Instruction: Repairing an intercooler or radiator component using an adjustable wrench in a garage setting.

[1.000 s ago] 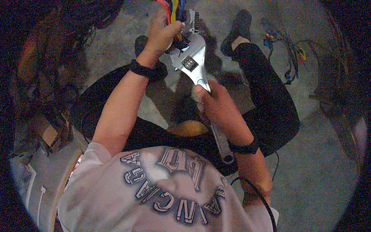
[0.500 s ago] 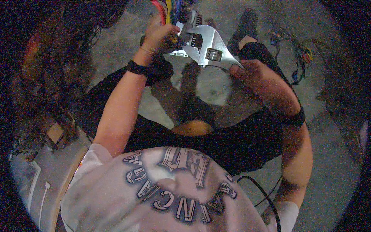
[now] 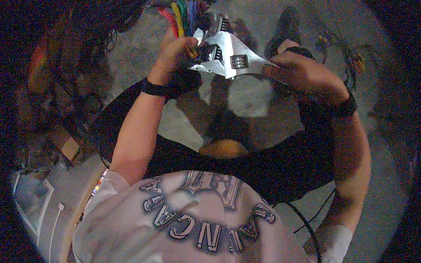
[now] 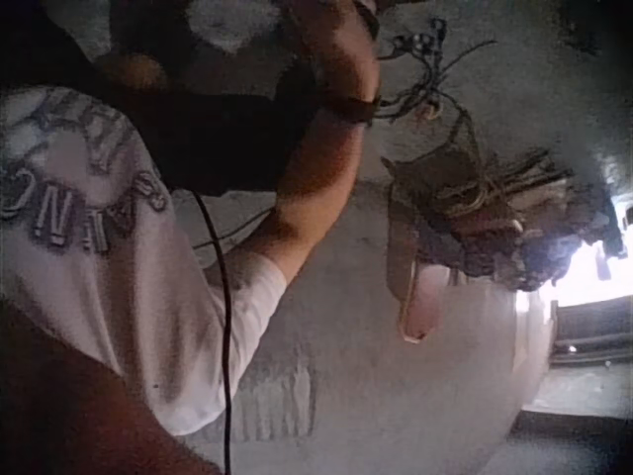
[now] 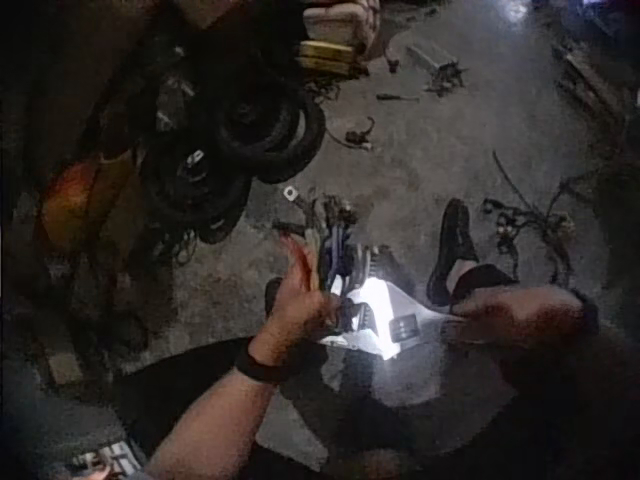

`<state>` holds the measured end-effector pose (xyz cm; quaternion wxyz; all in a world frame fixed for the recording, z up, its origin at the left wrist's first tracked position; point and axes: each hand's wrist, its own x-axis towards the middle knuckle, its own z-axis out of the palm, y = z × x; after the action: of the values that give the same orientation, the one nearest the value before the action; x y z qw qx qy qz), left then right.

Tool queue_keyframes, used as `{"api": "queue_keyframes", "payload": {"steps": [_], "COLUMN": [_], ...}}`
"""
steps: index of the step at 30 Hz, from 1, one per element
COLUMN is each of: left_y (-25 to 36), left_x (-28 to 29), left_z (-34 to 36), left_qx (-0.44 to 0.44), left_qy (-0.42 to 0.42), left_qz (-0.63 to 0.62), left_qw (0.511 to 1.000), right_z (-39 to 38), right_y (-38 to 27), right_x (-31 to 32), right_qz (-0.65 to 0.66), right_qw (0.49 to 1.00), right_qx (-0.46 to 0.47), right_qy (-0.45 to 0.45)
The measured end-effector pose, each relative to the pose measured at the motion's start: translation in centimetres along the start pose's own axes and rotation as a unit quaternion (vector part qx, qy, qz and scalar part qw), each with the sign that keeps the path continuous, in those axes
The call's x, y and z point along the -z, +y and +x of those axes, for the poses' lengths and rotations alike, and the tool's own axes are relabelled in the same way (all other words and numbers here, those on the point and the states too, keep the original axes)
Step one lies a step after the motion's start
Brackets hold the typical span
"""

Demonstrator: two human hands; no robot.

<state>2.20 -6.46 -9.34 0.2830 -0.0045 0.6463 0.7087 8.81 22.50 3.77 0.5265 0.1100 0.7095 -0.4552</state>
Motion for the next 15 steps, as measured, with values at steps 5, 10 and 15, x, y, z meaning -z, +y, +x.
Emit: {"api": "queue_keyframes", "payload": {"steps": [5, 10, 15], "left_y": [-0.2, 2.0, 1.9], "left_x": [-1.7, -3.3, -4.0], "left_z": [-0.2, -1.8, -1.6], "left_qx": [0.035, 0.047, 0.036], "left_qy": [0.022, 0.026, 0.017], "left_qz": [0.041, -0.015, -0.007], "left_qw": [0.998, 0.998, 0.999], "right_z": [0.8, 0.5, 2.6], "right_y": [4.7, 2.2, 4.5], "right_x": [2.6, 4.3, 5.2], "right_qz": [-0.322, -0.242, -0.329], "right_qw": [0.781, 0.932, 0.867], "right_qx": [0.507, 0.269, 0.374], "right_qy": [0.173, -0.022, -0.026]}}
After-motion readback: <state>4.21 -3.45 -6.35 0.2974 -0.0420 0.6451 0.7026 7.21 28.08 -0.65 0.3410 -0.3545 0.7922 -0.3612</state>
